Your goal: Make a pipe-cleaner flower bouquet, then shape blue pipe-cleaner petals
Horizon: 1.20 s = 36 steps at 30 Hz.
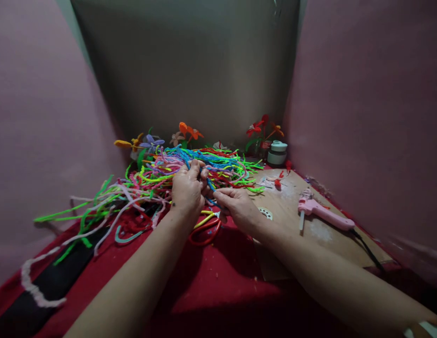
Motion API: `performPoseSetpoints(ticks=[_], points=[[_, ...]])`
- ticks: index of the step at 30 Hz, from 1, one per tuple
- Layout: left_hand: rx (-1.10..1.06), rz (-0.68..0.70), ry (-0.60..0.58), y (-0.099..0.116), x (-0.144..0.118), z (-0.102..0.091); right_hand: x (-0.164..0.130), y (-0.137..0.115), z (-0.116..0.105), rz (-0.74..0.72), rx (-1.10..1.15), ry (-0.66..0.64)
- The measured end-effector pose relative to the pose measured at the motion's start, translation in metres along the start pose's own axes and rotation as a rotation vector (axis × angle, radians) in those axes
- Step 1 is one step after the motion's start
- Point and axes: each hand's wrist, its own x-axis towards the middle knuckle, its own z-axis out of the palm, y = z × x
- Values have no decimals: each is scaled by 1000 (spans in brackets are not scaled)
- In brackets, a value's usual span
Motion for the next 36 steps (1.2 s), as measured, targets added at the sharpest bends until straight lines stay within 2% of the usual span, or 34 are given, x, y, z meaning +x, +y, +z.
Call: performPoseSetpoints(ticks=[4,6,16,21,25,30,33,36], points=[[37,14,40,-5,2,-3,3,4,-2,195,148,-40],[47,4,62,-7,2,-5,3,6,-3,234,160,-69],[8,-29,32,1,-4,-2,-2,-10,-5,236,-207,-169],[-48,-27,-1,8,-4,-4,-3,-2,-5,216,-13,-251],[-102,-24,47,13,0,-9,-2,5,-7,373,235,-320],[-174,-87,58,13,4,-17,-1,3,-9,575,503,-335],[-184,-105,26,10,2,-18,-3,3,-8,581,505,-337],[-181,-111,32,9,1,-16,-4,5,-6,518,435,-343]])
